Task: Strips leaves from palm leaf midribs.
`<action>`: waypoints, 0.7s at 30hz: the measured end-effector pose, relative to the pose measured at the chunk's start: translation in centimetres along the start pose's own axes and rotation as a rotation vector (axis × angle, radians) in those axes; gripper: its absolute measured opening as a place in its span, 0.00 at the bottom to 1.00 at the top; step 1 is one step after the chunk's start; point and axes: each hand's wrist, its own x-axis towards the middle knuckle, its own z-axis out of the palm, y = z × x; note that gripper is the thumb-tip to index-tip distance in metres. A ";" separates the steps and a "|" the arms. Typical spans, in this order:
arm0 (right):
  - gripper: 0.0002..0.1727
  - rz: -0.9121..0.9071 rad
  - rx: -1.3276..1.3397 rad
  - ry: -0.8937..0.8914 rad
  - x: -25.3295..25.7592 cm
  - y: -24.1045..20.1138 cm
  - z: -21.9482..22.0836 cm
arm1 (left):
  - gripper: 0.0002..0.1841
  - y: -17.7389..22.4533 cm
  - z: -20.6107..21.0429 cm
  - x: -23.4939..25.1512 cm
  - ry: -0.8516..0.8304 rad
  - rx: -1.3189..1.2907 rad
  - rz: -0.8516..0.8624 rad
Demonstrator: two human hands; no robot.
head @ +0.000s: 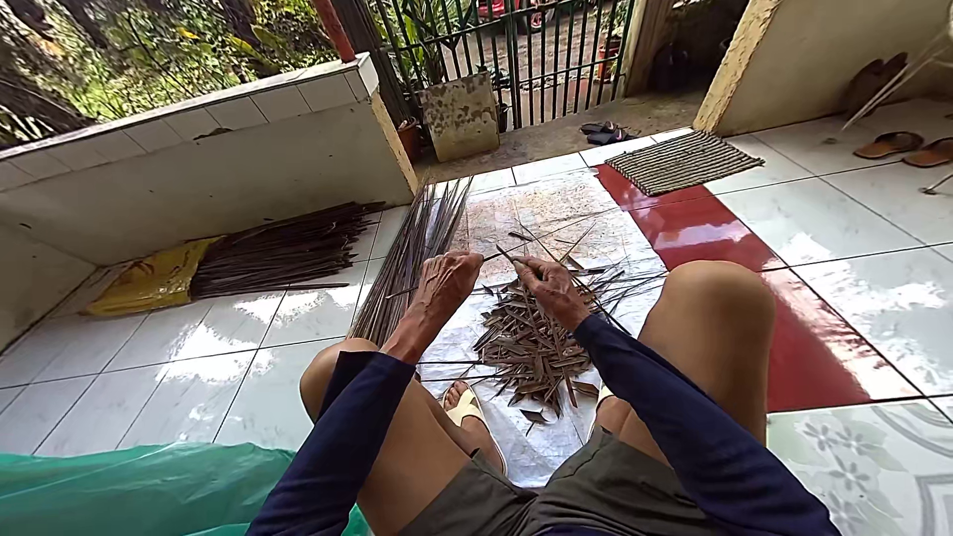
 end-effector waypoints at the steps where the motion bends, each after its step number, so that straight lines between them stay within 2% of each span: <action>1: 0.19 -0.001 -0.007 -0.017 0.0 -0.1 0.2 | 0.11 0.1 0.1 0.0 0.014 0.018 0.027; 10: 0.19 0.098 -0.149 0.033 -0.1 -0.3 0.3 | 0.11 0.6 0.4 0.1 0.052 0.150 0.111; 18: 0.22 0.173 -0.153 0.081 1.1 1.6 -0.4 | 0.13 0.4 0.0 0.0 0.013 0.081 0.095; 21: 0.23 0.217 -0.181 0.161 1.7 2.8 -1.1 | 0.13 0.0 -0.2 0.0 0.017 0.060 0.082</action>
